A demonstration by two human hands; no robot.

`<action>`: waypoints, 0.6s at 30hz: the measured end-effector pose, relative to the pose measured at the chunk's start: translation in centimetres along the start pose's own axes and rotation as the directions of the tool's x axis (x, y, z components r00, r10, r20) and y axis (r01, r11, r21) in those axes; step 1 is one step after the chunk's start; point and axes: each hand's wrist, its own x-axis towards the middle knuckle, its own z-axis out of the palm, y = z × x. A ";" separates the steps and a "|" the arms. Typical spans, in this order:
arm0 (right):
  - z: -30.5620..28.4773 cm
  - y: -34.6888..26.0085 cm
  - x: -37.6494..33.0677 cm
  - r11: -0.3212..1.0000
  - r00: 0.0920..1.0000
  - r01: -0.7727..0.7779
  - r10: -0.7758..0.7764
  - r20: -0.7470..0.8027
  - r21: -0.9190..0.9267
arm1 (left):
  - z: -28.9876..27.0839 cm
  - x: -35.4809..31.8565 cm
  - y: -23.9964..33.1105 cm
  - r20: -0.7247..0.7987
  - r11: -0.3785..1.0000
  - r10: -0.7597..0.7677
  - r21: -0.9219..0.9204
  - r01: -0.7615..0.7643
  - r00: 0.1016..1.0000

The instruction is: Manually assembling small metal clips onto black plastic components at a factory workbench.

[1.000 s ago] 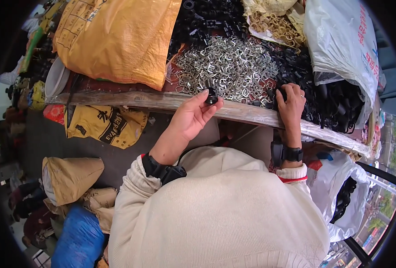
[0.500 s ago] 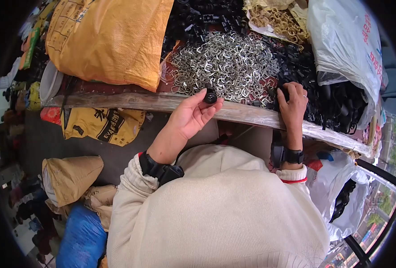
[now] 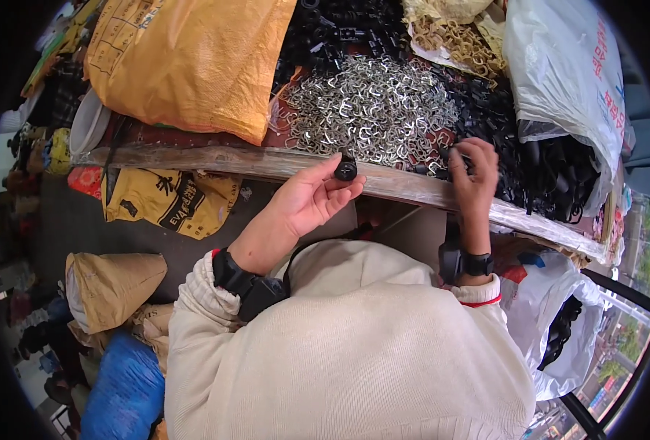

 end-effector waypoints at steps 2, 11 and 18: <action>0.7 -1.9 -0.1 0.957 0.995 0.054 -0.077 0.071 0.284 | 0.3 0.0 -0.1 -0.001 0.999 -0.015 0.052 0.015 1.000; 3.3 -6.4 0.5 0.850 0.935 0.092 -0.253 0.248 0.519 | 1.1 1.0 -0.2 -0.020 0.966 -0.042 0.254 0.045 0.999; 3.5 -6.3 0.6 0.861 0.913 0.165 -0.318 0.255 0.482 | 1.2 1.0 -0.4 -0.016 0.942 -0.071 0.328 0.072 0.997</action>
